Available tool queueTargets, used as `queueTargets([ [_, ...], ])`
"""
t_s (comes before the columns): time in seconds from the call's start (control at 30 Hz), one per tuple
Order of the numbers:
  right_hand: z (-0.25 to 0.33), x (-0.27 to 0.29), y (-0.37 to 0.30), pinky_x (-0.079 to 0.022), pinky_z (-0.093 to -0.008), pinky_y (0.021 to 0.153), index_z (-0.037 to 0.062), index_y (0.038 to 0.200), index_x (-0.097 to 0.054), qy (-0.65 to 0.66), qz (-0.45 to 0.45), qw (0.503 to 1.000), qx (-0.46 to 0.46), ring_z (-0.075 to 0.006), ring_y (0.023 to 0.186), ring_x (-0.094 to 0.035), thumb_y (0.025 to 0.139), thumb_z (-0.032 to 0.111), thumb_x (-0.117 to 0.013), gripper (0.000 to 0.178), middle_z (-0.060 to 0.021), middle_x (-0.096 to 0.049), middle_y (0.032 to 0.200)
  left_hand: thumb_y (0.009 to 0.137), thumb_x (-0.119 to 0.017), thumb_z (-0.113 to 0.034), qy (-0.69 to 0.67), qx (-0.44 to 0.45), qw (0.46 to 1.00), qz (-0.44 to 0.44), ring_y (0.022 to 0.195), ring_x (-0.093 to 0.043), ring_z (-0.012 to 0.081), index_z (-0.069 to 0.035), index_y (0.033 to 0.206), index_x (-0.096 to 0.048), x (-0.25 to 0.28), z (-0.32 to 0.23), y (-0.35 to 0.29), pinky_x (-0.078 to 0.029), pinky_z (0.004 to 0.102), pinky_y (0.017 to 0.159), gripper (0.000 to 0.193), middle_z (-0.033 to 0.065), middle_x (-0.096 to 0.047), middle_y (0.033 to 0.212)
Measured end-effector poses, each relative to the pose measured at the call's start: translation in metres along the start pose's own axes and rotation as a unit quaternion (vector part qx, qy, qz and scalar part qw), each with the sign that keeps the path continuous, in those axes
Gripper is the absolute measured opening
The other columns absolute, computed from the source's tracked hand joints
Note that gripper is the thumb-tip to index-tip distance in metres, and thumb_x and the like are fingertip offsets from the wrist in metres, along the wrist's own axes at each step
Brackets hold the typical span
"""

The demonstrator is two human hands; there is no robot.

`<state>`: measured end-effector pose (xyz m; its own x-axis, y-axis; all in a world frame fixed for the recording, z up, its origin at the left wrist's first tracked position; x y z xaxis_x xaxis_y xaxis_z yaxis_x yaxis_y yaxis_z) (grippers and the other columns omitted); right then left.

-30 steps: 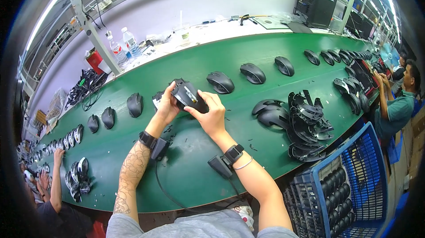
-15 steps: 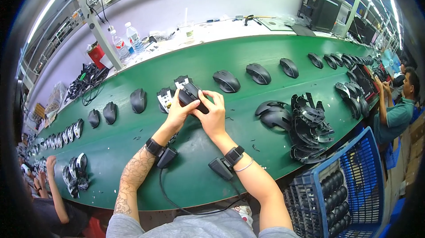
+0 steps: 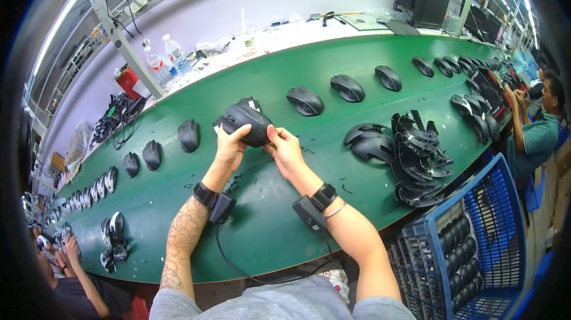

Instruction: Assembling the shell and internal components of computer mice on a production line.

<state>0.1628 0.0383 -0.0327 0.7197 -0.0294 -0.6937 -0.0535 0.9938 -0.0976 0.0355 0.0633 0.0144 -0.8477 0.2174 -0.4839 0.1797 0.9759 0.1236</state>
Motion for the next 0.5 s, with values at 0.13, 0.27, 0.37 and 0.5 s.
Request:
queueTargets([
  [0.13,-0.001,0.004,0.002,-0.041,-0.0276,0.075,0.0104,0.079,-0.056,0.007,-0.015,1.000,-0.015,-0.0109,0.080,-0.052,0.080,0.036,-0.063,0.027,0.0002,-0.058,0.083,0.072,-0.066,-0.002,-0.015,0.023,1.000,0.012,0.094,-0.057,0.0179,-0.004,0.112,-0.048,0.001,0.004,-0.001,-0.048,0.0315,0.082,0.044,0.0069,-0.056,0.104],
  [0.27,-0.002,0.008,0.004,-0.042,-0.0277,0.074,0.0097,0.079,-0.055,0.001,-0.028,0.999,-0.015,-0.0113,0.077,-0.053,0.079,0.037,-0.065,0.029,-0.0003,-0.059,0.082,0.074,-0.065,-0.007,-0.010,0.043,0.999,0.004,0.092,-0.057,0.0169,-0.004,0.107,-0.052,0.004,0.008,-0.001,-0.048,0.0321,0.080,0.035,0.0048,-0.058,0.099],
  [0.37,0.002,0.009,0.004,-0.044,-0.0275,0.071,0.0082,0.078,-0.055,-0.003,-0.033,0.999,-0.022,-0.0119,0.074,-0.054,0.078,0.038,-0.066,0.031,-0.0014,-0.059,0.080,0.079,-0.061,-0.017,-0.016,0.080,0.996,-0.043,0.090,-0.058,0.0166,-0.006,0.106,-0.053,0.007,0.009,0.000,-0.048,0.0328,0.078,0.030,0.0051,-0.059,0.097],
  [0.5,0.013,0.005,0.004,-0.046,-0.0264,0.068,0.0064,0.077,-0.056,-0.089,-0.007,0.996,0.010,-0.0125,0.071,-0.057,0.079,0.038,-0.065,0.034,-0.0033,-0.060,0.078,0.085,-0.054,-0.029,-0.134,0.199,0.970,-0.028,0.088,-0.058,0.0176,-0.009,0.105,-0.054,0.028,0.010,0.010,-0.047,0.0332,0.077,0.029,0.0054,-0.059,0.096],
])
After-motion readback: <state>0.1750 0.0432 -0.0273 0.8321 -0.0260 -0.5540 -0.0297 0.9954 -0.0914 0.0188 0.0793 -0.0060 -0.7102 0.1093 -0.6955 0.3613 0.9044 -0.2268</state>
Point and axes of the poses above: each hand's wrist, its own y-axis towards the middle knuckle, its own x-axis out of the back of the hand, z = x × y, the point moved 3 cm from there along y, towards the middle knuckle
